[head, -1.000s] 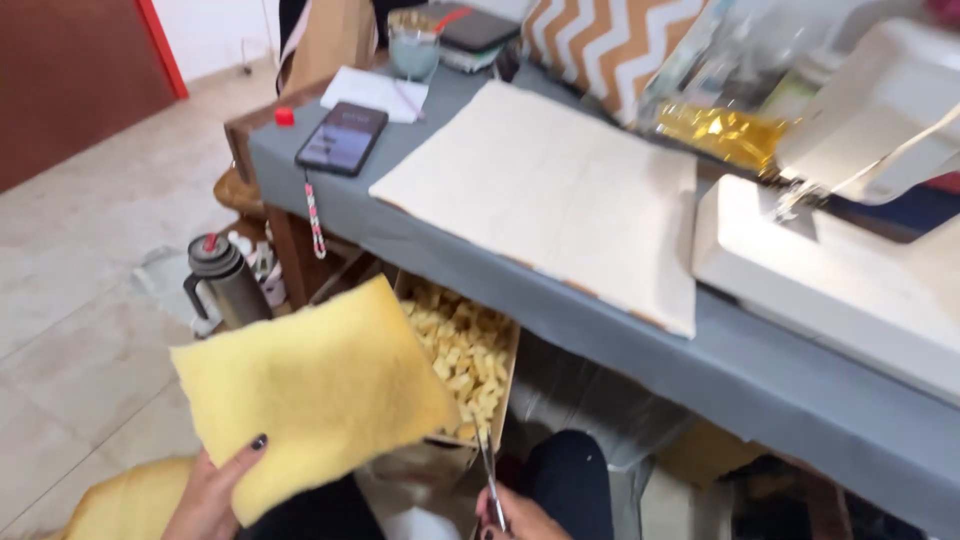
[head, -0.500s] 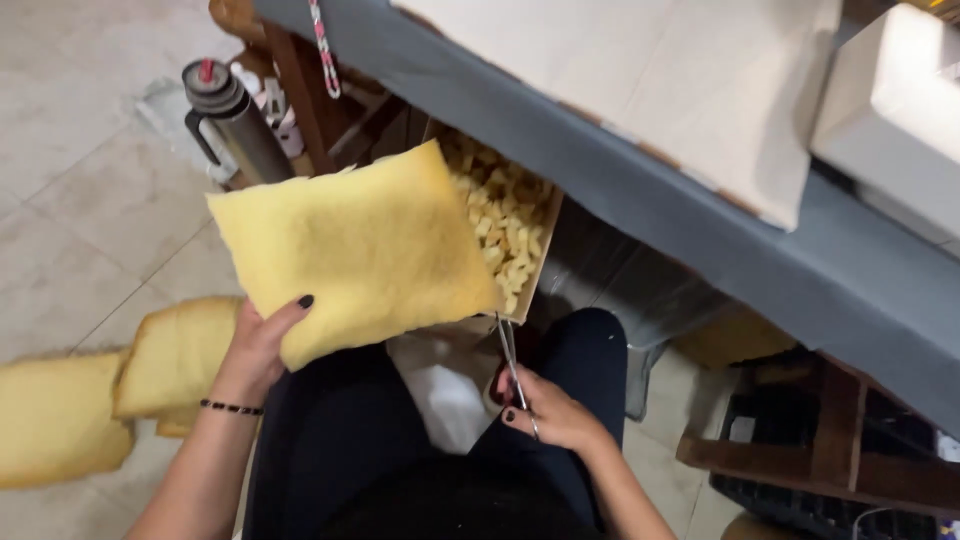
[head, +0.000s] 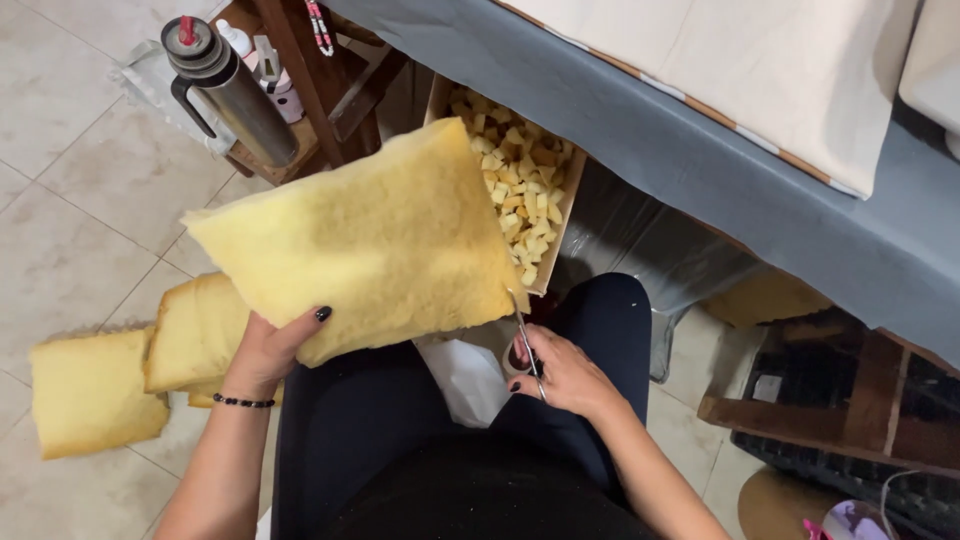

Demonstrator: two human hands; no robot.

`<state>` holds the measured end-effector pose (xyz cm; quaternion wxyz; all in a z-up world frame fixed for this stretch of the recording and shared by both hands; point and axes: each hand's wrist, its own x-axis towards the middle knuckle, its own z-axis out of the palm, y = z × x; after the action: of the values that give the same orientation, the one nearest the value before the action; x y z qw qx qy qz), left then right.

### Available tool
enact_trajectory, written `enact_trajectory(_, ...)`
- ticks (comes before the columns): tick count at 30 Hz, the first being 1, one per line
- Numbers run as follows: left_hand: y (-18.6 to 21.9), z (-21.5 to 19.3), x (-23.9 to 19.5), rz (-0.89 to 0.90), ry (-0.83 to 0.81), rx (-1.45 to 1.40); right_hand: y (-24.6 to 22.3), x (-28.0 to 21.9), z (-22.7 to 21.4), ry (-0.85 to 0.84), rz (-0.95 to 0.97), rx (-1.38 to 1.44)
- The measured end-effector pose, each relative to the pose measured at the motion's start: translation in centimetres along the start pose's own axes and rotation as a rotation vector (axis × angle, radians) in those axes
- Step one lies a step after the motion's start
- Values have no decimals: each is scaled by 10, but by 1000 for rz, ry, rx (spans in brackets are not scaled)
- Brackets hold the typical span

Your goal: Cutting large foam sheets into small cubes using scissors for stuffing or similar use.

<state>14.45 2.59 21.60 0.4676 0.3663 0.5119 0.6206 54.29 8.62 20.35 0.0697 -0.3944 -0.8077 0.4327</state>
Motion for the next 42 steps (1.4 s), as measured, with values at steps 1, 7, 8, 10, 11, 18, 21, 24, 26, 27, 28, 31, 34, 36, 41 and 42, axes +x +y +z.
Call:
enact_trajectory(1, -9, -8, 2, -2, -5, 4, -2, -1, 1, 4, 2, 6)
enact_trajectory(7, -30, -20, 5, 55, 13, -45, -5, -6, 15, 127, 31, -113)
enact_trajectory(8, -31, -19, 7, 42, 33, -69, -5, -6, 17, 177, -13, -109)
enact_trajectory(10, -28, -15, 7, 30, 50, -94, -4, -7, 20, 228, -56, -106)
enact_trajectory(11, -25, -12, 6, 17, 66, -111, -4, -7, 20, 247, -91, -121)
enact_trajectory(18, -20, -1, 4, 3, 135, -203, -11, -14, 15, 322, -204, -171)
enact_trajectory(21, -22, -4, 7, -47, 138, -247, -7, -17, 15, 364, -254, -244)
enact_trajectory(24, -54, -38, 18, 20, 137, -166, -18, -14, 3, 362, -291, -328)
enact_trajectory(26, -21, -40, 21, 87, 112, 2, -18, -11, 3, 380, -305, -364)
enact_trajectory(27, -4, -42, 23, 153, 82, 170, -18, -8, 3, 403, -318, -401)
enact_trajectory(28, 19, -33, 22, 159, 94, 170, -21, -6, 3, 398, -330, -402)
enact_trajectory(31, 93, 4, 20, 427, 221, 793, -26, -3, 4, 433, -326, -418)
enact_trajectory(34, 150, 49, 32, 509, 88, 1278, -28, -4, 3, 480, -401, -651)
enact_trajectory(36, 163, 64, 48, 880, -310, 1146, -37, -2, -4, 493, -438, -647)
enact_trajectory(41, 188, 93, 75, 213, -561, 1244, -35, -15, -5, 397, -364, -612)
enact_trajectory(42, 183, 89, 80, 239, -564, 1125, -32, -18, -3, 325, -298, -573)
